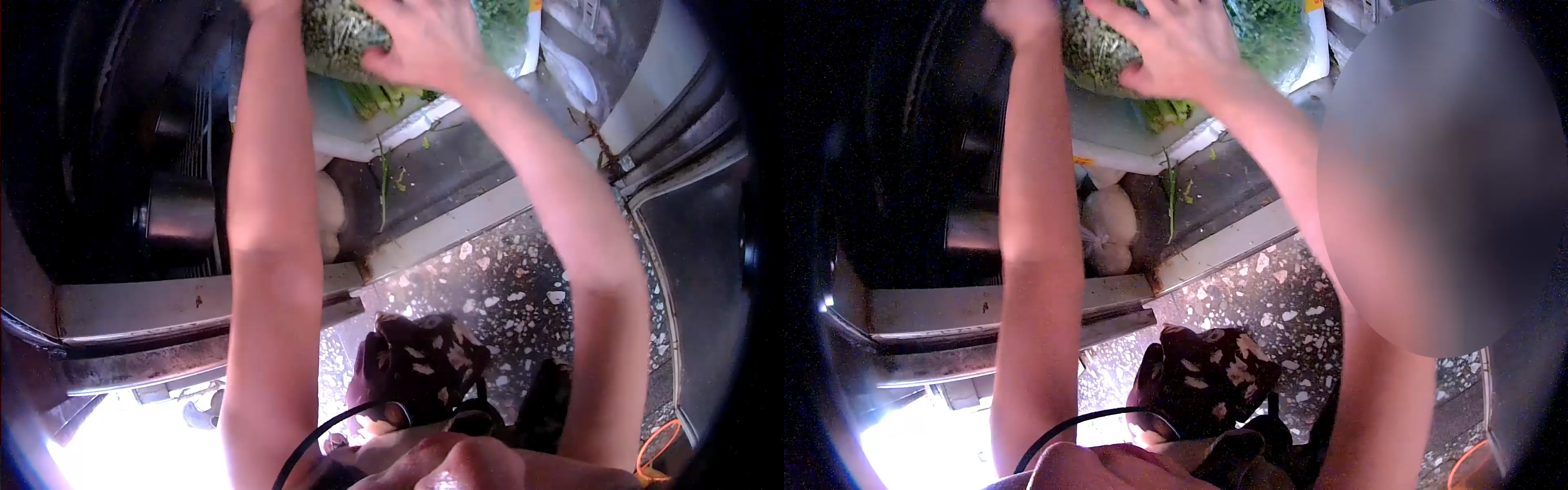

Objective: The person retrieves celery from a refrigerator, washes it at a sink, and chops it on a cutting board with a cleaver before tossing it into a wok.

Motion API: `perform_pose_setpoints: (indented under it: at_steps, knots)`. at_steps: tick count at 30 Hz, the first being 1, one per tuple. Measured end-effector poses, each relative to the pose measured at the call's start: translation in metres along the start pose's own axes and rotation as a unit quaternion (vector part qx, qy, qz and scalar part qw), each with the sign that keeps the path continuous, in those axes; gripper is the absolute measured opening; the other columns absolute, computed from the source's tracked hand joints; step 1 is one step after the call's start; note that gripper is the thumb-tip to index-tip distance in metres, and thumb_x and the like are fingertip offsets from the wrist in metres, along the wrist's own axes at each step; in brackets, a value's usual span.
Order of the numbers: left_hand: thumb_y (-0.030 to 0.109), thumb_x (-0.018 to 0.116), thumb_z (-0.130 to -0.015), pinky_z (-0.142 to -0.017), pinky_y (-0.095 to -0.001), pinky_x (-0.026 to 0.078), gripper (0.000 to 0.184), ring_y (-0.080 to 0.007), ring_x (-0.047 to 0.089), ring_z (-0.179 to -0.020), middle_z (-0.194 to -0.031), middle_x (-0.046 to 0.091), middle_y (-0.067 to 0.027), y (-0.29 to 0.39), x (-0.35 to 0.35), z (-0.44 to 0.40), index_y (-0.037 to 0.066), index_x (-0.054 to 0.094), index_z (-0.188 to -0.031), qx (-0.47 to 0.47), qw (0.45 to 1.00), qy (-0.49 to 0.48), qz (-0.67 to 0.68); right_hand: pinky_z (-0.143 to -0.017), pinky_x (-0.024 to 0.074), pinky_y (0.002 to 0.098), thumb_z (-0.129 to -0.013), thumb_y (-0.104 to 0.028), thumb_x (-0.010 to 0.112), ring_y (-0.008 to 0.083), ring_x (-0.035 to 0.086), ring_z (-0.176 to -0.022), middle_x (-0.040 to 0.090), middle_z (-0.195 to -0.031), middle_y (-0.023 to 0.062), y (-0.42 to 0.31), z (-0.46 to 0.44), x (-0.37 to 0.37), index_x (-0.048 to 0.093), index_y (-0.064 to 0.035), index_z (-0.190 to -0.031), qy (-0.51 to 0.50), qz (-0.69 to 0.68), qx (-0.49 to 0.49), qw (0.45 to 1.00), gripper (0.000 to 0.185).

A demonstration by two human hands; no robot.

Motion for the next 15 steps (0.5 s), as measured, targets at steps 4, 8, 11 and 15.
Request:
perform_pose_setpoints:
  at_steps: [4,8,11,15]
  knots:
    - [0.011,0.056,-0.087,-0.082,-0.0291,0.040,0.022,-0.0172,0.044,-0.088,-0.096,0.045,-0.0074,-0.018,-0.082,0.158,0.003,0.042,-0.101,-0.167,0.955,0.241,-0.036,-0.102,0.0389,0.0515,-0.074,-0.039,0.069,0.0469,0.024,-0.135,0.020,-0.151,0.0217,0.011,-0.032,-0.010,0.030,-0.0183,-0.145,-0.141,0.017,0.058,0.988,0.084]
    - [0.020,0.070,-0.072,-0.089,-0.0388,0.044,0.055,-0.0310,0.051,-0.106,-0.112,0.048,-0.0234,-0.110,-0.033,0.303,-0.002,0.038,-0.112,-0.377,0.914,-0.067,-0.136,-0.102,0.0405,0.0485,-0.074,-0.042,0.069,0.0453,0.027,-0.135,0.017,-0.152,0.0211,0.019,-0.047,-0.004,0.025,-0.0168,-0.148,-0.223,0.012,0.081,0.971,0.090]
    - [0.025,0.072,-0.070,-0.090,-0.0403,0.047,0.081,-0.0382,0.047,-0.115,-0.124,0.042,-0.0301,-0.131,-0.011,0.294,-0.004,0.026,-0.130,-0.456,0.748,-0.199,-0.440,-0.101,0.0421,0.0439,-0.073,-0.044,0.069,0.0443,0.035,-0.131,0.021,-0.150,0.0235,0.013,-0.048,-0.004,0.024,-0.0150,-0.148,-0.200,0.064,0.055,0.976,0.093]
    - [0.029,0.072,-0.069,-0.097,-0.0431,0.043,0.107,-0.0418,0.034,-0.130,-0.142,0.021,-0.0370,-0.157,0.012,0.284,0.001,0.004,-0.147,-0.462,0.662,-0.339,-0.482,-0.097,0.0444,0.0393,-0.072,-0.046,0.069,0.0396,0.049,-0.120,0.027,-0.146,0.0286,0.015,-0.057,-0.016,0.025,-0.0108,-0.147,-0.223,0.074,0.034,0.971,0.094]
Point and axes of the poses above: each hand's wrist, its own z-axis away from the middle knuckle, its own x-axis out of the palm, y = z × x, the point moved 7 cm from there along -z, towards the middle knuckle
